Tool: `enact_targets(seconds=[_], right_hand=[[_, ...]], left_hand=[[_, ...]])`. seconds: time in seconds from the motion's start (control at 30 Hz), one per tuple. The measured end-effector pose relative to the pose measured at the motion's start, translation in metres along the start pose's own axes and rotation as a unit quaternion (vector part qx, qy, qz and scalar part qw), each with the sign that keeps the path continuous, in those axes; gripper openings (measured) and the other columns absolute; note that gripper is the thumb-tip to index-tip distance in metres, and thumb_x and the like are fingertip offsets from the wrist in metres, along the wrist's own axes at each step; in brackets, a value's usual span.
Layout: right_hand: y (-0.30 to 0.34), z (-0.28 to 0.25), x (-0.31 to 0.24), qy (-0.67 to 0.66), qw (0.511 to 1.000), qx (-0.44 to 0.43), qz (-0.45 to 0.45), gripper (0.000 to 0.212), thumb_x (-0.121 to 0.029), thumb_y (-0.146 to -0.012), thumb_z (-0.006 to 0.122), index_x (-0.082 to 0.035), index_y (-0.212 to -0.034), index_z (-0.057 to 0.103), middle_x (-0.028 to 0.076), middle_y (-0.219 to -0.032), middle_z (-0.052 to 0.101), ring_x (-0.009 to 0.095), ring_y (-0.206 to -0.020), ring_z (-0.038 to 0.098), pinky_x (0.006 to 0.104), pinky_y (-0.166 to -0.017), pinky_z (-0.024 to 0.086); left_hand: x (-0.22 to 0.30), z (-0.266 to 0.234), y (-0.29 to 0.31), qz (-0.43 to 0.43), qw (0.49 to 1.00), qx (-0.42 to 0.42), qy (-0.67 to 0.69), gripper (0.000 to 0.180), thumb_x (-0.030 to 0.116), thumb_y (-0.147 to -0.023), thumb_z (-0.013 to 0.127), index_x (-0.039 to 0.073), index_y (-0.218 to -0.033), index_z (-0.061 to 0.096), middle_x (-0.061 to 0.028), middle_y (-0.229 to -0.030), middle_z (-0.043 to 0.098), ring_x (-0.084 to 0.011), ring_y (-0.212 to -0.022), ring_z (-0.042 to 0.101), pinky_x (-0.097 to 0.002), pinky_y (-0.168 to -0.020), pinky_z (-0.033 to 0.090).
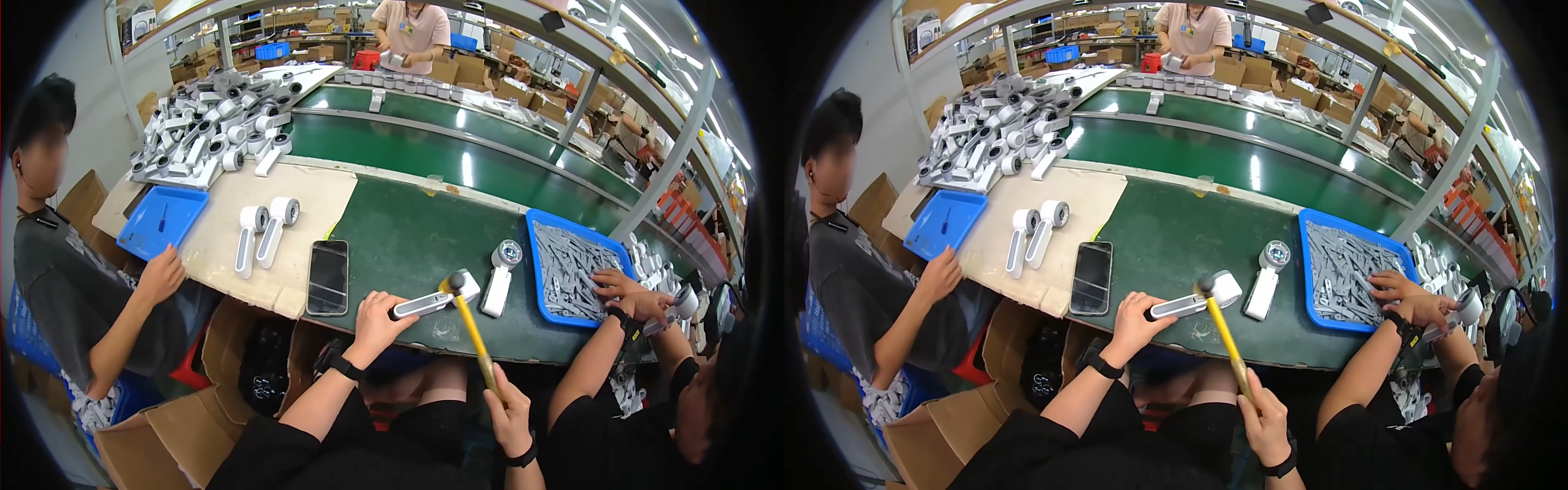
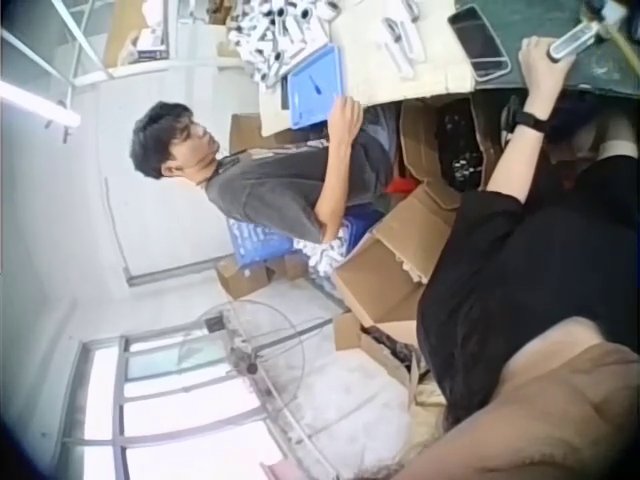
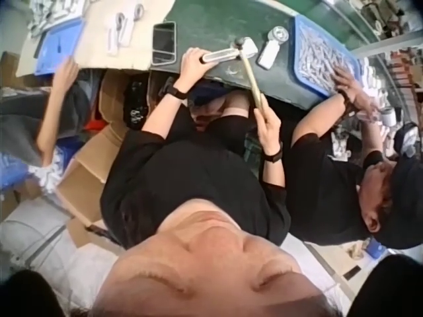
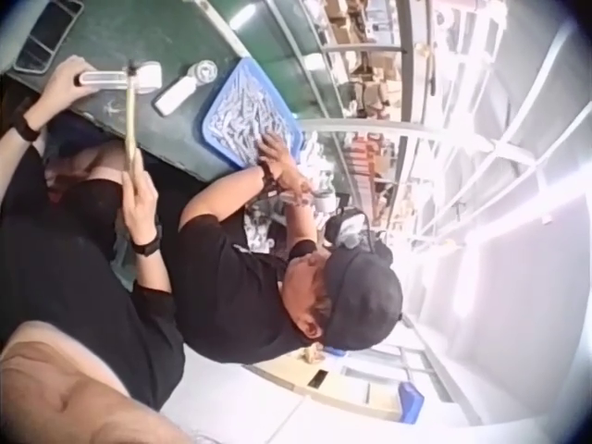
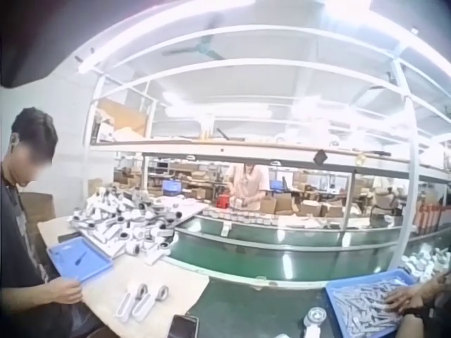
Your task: The person assembles a handheld fan by picking up a white handle, placing a small grey component into it, and tapping the joint with a yellow hammer. They then set the assembled part on the table and reach for another handle to repeat the process.
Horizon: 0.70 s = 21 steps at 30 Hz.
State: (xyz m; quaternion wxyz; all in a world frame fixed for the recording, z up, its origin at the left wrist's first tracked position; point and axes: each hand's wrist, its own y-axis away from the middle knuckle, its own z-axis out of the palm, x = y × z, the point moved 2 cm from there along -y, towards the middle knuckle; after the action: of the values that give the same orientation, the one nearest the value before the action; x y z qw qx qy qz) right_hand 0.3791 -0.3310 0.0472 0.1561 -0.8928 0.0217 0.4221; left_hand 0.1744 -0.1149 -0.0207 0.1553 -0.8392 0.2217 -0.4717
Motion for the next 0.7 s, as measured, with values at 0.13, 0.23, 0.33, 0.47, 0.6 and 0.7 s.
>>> enact_targets(seconds=[0.13,0.23,0.33,0.47,0.6,0.7], right_hand=[[-0.002,0.0,0.008,-0.016,1.0,0.007,0.007,0.05,0.002,-0.089,0.061,0.004,-0.138,0.051,0.006,-0.078,0.056,0.011,-0.068,0.051,0.0259,-0.064,0.043],[-0.005,0.0,0.011,-0.006,1.0,0.02,-0.018,0.05,0.002,-0.09,0.061,0.003,-0.139,0.051,0.005,-0.078,0.055,0.011,-0.069,0.05,0.0256,-0.064,0.043],[-0.004,0.002,0.018,-0.017,0.999,0.029,-0.004,0.05,0.001,-0.09,0.061,0.002,-0.139,0.051,0.006,-0.078,0.054,0.011,-0.069,0.05,0.0256,-0.065,0.044],[-0.007,0.003,0.029,-0.048,0.998,0.001,0.041,0.052,-0.001,-0.091,0.06,0.0,-0.142,0.05,0.002,-0.075,0.053,0.006,-0.064,0.047,0.0229,-0.058,0.04],[-0.004,0.006,0.019,-0.152,0.98,0.014,0.131,0.052,0.002,-0.09,0.061,0.002,-0.141,0.05,0.003,-0.075,0.058,0.007,-0.063,0.051,0.0231,-0.058,0.043],[0.003,0.008,0.029,-0.204,0.966,0.053,0.147,0.052,0.002,-0.09,0.06,0.001,-0.141,0.051,0.0,-0.072,0.056,0.004,-0.055,0.046,0.0211,-0.05,0.038]], left_hand=[[0.0,-0.001,0.002,0.015,1.0,0.007,0.002,0.024,0.02,-0.068,0.084,0.009,-0.085,0.072,-0.0058,-0.079,0.061,-0.027,-0.084,0.058,-0.039,-0.078,0.046],[-0.001,0.0,0.0,-0.007,1.0,-0.013,-0.003,0.024,0.025,-0.069,0.083,0.011,-0.085,0.072,-0.0039,-0.082,0.062,-0.0269,-0.086,0.058,-0.0412,-0.079,0.045],[0.012,-0.003,-0.007,-0.022,0.999,-0.038,-0.026,0.023,0.025,-0.072,0.081,0.01,-0.087,0.071,-0.0056,-0.085,0.063,-0.0281,-0.089,0.059,-0.0418,-0.079,0.046],[0.031,0.005,-0.021,0.04,0.99,-0.091,-0.096,0.029,0.019,-0.078,0.076,0.007,-0.103,0.066,-0.0108,-0.087,0.063,-0.0338,-0.095,0.06,-0.0436,-0.083,0.048],[0.022,0.01,-0.035,0.135,0.984,-0.105,-0.058,0.027,0.017,-0.086,0.068,0.005,-0.11,0.062,-0.0157,-0.096,0.065,-0.0359,-0.096,0.061,-0.0476,-0.082,0.049],[0.005,-0.025,-0.06,0.119,0.989,-0.035,-0.085,0.024,0.016,-0.086,0.066,0.004,-0.107,0.063,-0.0192,-0.095,0.065,-0.0383,-0.092,0.061,-0.0492,-0.079,0.05]])
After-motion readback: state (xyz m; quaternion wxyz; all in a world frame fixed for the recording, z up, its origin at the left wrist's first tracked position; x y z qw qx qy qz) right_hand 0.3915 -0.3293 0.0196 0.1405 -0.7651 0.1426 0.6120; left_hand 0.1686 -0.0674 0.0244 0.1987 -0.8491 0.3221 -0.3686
